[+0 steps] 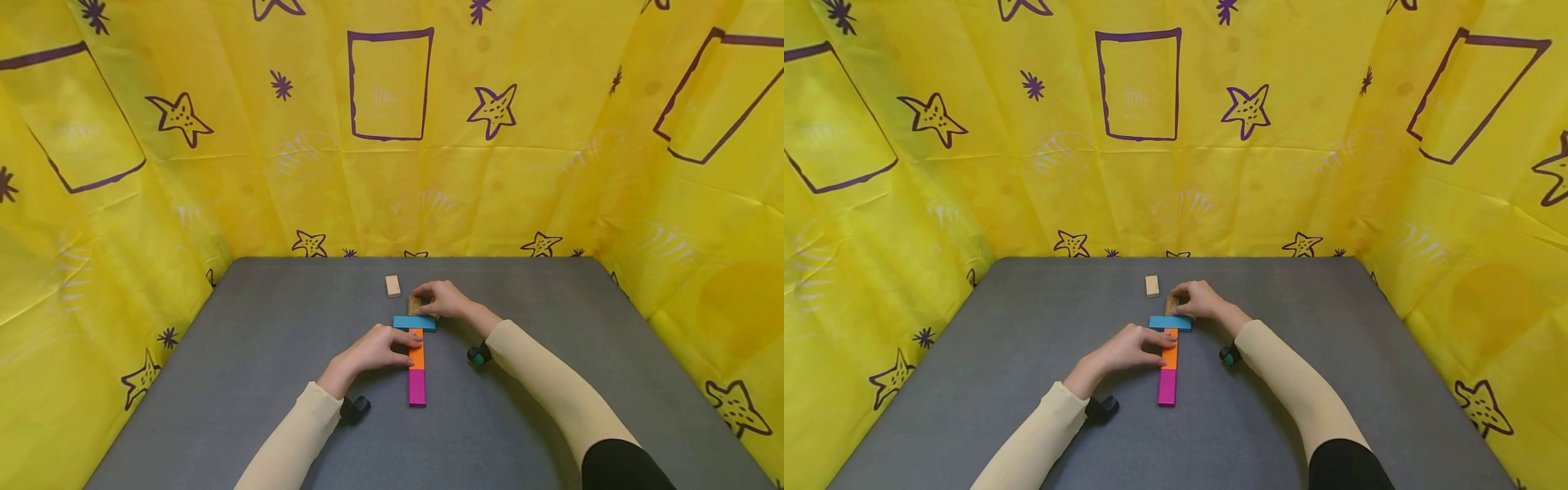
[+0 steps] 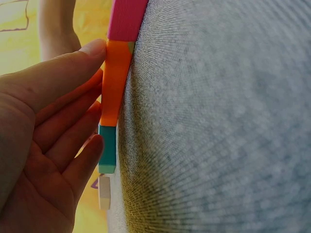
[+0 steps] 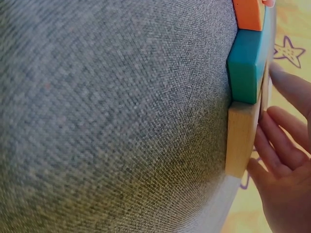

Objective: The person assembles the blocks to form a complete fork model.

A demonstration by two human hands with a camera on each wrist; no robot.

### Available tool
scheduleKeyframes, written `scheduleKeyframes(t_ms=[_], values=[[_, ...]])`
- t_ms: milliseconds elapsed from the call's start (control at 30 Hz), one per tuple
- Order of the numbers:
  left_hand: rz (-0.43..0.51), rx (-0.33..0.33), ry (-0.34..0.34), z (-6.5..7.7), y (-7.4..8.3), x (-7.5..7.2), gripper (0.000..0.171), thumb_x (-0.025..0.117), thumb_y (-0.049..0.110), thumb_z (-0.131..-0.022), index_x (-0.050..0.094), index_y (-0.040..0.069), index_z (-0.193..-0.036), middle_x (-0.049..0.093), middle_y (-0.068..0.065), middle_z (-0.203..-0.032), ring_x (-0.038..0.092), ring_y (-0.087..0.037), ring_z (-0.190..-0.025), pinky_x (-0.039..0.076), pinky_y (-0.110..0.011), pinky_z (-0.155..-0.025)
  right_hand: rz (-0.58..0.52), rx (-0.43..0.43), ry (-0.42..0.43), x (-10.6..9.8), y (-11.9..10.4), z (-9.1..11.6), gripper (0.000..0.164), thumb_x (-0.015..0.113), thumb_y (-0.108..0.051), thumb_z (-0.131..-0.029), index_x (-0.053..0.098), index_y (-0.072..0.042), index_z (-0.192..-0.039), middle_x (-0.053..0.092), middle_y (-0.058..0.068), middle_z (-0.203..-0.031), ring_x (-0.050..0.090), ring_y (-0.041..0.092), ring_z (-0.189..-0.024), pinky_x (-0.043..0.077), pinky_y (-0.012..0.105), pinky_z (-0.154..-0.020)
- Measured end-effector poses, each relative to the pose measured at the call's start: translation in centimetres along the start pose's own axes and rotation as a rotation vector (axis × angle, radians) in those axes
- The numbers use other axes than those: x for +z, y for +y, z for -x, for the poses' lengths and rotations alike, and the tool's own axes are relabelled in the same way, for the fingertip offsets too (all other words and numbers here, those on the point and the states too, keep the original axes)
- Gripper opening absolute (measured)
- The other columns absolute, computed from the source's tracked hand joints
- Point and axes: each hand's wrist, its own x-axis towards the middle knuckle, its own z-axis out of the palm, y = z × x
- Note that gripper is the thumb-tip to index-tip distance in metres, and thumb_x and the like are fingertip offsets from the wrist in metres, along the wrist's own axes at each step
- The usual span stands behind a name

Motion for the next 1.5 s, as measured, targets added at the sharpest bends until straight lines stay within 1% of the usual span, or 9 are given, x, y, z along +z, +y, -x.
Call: scheduleKeyframes(t_ms=[100, 200, 300, 467, 633, 833, 1000, 1233, 1500], values=[[0.002, 0.009, 0.002, -0.1, 0.0, 0.0, 0.041, 0.072, 0.034, -0.083, 0.066, 0.024, -0.123, 0.064, 0.018, -0.118, 0.054, -0.006, -0.120, 0.043, -0.032, -0.103, -0.036, 0.023, 0.015, -0.2, 0.2, 0.2, 0.045, 0.071, -0.032, -0.085, 0.064, -0.008, -0.122, 0.067, 0.007, -0.118, 0.061, 0.024, -0.110, 0.049, 0.040, -0.095], [0.004, 0.004, 0.000, -0.1, 0.0, 0.1, 0.041, 0.073, 0.034, -0.083, 0.066, 0.025, -0.122, 0.064, 0.018, -0.118, 0.054, -0.005, -0.120, 0.044, -0.030, -0.102, -0.076, 0.055, 0.042, -0.6, 0.5, 0.5, 0.047, 0.066, -0.036, -0.088, 0.062, -0.007, -0.125, 0.065, 0.009, -0.122, 0.059, 0.026, -0.115, 0.047, 0.043, -0.098], [0.007, -0.004, -0.001, -0.1, 0.0, 0.1, 0.041, 0.073, 0.034, -0.082, 0.066, 0.025, -0.121, 0.064, 0.019, -0.117, 0.055, -0.004, -0.118, 0.044, -0.029, -0.102, -0.102, 0.078, 0.076, -1.1, 0.7, 1.0, 0.051, 0.066, -0.037, -0.088, 0.059, -0.005, -0.128, 0.063, 0.011, -0.125, 0.057, 0.027, -0.118, 0.046, 0.045, -0.100], [0.015, -0.009, 0.003, 0.0, 0.1, 0.1, 0.041, 0.073, 0.035, -0.082, 0.067, 0.025, -0.121, 0.065, 0.018, -0.117, 0.056, -0.005, -0.117, 0.045, -0.030, -0.101, -0.122, 0.074, 0.120, -1.8, 0.8, 1.9, 0.055, 0.068, -0.035, -0.087, 0.056, -0.003, -0.130, 0.061, 0.013, -0.128, 0.056, 0.029, -0.120, 0.044, 0.046, -0.101], [0.015, -0.014, 0.002, 0.0, 0.1, 0.0, 0.041, 0.073, 0.035, -0.082, 0.067, 0.025, -0.121, 0.065, 0.018, -0.117, 0.056, -0.005, -0.116, 0.045, -0.029, -0.100, -0.109, 0.083, 0.145, -1.9, 0.7, 2.9, 0.055, 0.070, -0.033, -0.086, 0.056, -0.004, -0.131, 0.060, 0.013, -0.129, 0.056, 0.029, -0.121, 0.044, 0.046, -0.101], [0.010, -0.013, 0.003, 0.0, 0.0, 0.1, 0.042, 0.073, 0.035, -0.082, 0.066, 0.024, -0.122, 0.065, 0.019, -0.117, 0.057, -0.005, -0.116, 0.045, -0.029, -0.100, -0.024, 0.040, 0.192, -0.9, 0.2, 3.9, 0.055, 0.073, -0.030, -0.084, 0.058, -0.002, -0.128, 0.062, 0.015, -0.126, 0.057, 0.032, -0.118, 0.045, 0.048, -0.098], [0.014, 0.000, 0.001, 0.0, 0.1, 0.0, 0.042, 0.073, 0.034, -0.082, 0.066, 0.024, -0.123, 0.064, 0.019, -0.118, 0.056, -0.005, -0.117, 0.044, -0.030, -0.101, 0.028, 0.020, 0.185, -0.1, 0.0, 4.3, 0.056, 0.073, -0.031, -0.084, 0.058, -0.001, -0.129, 0.062, 0.014, -0.127, 0.057, 0.032, -0.117, 0.046, 0.048, -0.098], [-0.001, 0.012, 0.010, 0.0, 0.1, 0.0, 0.042, 0.074, 0.033, -0.082, 0.066, 0.022, -0.122, 0.064, 0.018, -0.118, 0.055, -0.004, -0.118, 0.044, -0.029, -0.102, 0.033, 0.007, 0.170, 0.5, 0.0, 4.4, 0.060, 0.075, -0.032, -0.081, 0.058, -0.003, -0.129, 0.061, 0.015, -0.128, 0.058, 0.031, -0.116, 0.046, 0.047, -0.098], [-0.014, 0.011, 0.012, 0.0, 0.0, 0.0, 0.042, 0.074, 0.033, -0.082, 0.066, 0.024, -0.122, 0.064, 0.019, -0.119, 0.054, -0.004, -0.119, 0.043, -0.028, -0.102, 0.052, 0.029, 0.146, 0.9, 0.1, 4.5, 0.061, 0.078, -0.031, -0.077, 0.059, -0.004, -0.129, 0.060, 0.014, -0.129, 0.057, 0.030, -0.118, 0.045, 0.044, -0.099]])
